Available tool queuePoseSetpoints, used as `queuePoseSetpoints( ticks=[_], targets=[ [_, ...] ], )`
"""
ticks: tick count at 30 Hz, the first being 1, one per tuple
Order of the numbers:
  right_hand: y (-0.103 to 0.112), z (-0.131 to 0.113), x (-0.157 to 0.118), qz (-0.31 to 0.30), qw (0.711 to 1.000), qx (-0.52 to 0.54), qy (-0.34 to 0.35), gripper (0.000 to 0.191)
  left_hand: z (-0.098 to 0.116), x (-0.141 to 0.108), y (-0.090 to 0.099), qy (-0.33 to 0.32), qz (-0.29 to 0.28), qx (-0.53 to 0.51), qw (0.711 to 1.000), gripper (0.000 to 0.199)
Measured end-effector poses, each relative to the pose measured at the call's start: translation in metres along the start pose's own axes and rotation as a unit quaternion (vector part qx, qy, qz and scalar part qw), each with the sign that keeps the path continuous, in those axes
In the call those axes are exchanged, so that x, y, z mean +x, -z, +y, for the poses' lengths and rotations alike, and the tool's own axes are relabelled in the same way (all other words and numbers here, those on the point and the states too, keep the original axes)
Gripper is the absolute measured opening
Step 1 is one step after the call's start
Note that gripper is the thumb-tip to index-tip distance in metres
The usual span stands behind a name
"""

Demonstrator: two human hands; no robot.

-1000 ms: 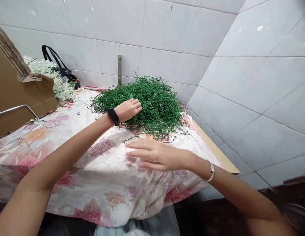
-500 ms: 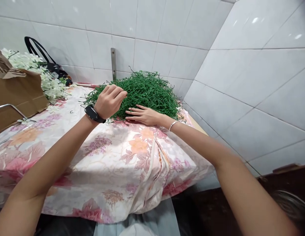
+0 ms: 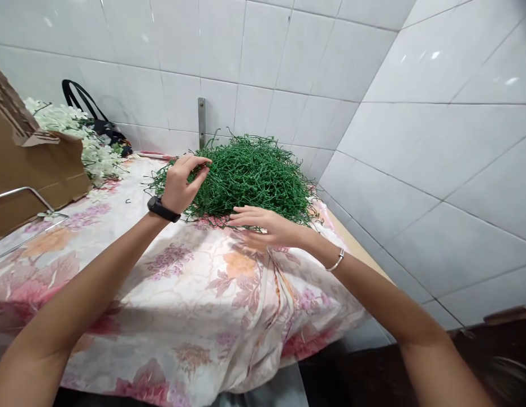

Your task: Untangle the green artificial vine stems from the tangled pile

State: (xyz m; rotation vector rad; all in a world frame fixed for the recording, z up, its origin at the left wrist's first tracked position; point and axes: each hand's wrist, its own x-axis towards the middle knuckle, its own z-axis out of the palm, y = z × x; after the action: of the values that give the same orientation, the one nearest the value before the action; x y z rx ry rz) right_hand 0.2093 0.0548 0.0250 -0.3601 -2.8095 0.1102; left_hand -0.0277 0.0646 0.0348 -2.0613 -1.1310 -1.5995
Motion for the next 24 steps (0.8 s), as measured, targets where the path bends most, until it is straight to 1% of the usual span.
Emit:
queuePoseSetpoints(
  ticks=[1, 3, 5, 6, 8, 10, 12, 14, 15, 17, 21, 23, 24],
  targets=[
    [0.000, 0.000, -0.004, 0.052, 0.998, -0.021, 0.005, 0.033, 0.002, 0.000, 0.000, 0.016, 0.004, -0.023, 1.000, 0.018],
    [-0.001, 0.004, -0.010, 0.161, 0.985, -0.065, -0.001, 0.029, 0.009, -0.001, 0.000, 0.047, 0.000, -0.080, 0.996, 0.020],
    [-0.006, 0.008, -0.014, 0.253, 0.965, -0.068, -0.029, 0.026, 0.018, -0.004, -0.001, 0.076, -0.029, -0.142, 0.986, 0.024],
    [-0.009, 0.010, -0.015, 0.292, 0.954, -0.047, -0.052, 0.024, 0.024, -0.007, -0.002, 0.084, -0.048, -0.171, 0.980, 0.025],
    [-0.016, 0.011, -0.017, 0.360, 0.925, 0.018, -0.121, 0.019, 0.037, -0.013, -0.005, 0.089, -0.086, -0.212, 0.969, 0.025],
    [-0.022, 0.009, -0.019, 0.405, 0.890, 0.086, -0.191, 0.016, 0.049, -0.020, -0.008, 0.092, -0.119, -0.244, 0.958, 0.024],
    [-0.024, 0.005, -0.021, 0.427, 0.863, 0.140, -0.231, 0.014, 0.059, -0.029, -0.012, 0.093, -0.176, -0.272, 0.941, 0.027],
    [-0.025, 0.001, -0.023, 0.436, 0.849, 0.176, -0.240, 0.013, 0.065, -0.038, -0.017, 0.101, -0.236, -0.301, 0.918, 0.031],
    [-0.025, -0.001, -0.024, 0.437, 0.847, 0.185, -0.238, 0.012, 0.067, -0.042, -0.020, 0.111, -0.255, -0.318, 0.906, 0.034],
    [-0.024, -0.006, -0.026, 0.430, 0.853, 0.189, -0.229, 0.012, 0.070, -0.049, -0.024, 0.144, -0.273, -0.361, 0.880, 0.037],
    [-0.023, -0.013, -0.029, 0.396, 0.884, 0.156, -0.195, 0.013, 0.073, -0.052, -0.026, 0.217, -0.275, -0.452, 0.820, 0.042],
    [-0.022, -0.015, -0.029, 0.387, 0.895, 0.135, -0.175, 0.013, 0.074, -0.051, -0.024, 0.241, -0.274, -0.474, 0.802, 0.043],
    [-0.022, -0.016, -0.029, 0.383, 0.900, 0.125, -0.167, 0.013, 0.075, -0.050, -0.022, 0.246, -0.274, -0.479, 0.797, 0.044]
  ],
)
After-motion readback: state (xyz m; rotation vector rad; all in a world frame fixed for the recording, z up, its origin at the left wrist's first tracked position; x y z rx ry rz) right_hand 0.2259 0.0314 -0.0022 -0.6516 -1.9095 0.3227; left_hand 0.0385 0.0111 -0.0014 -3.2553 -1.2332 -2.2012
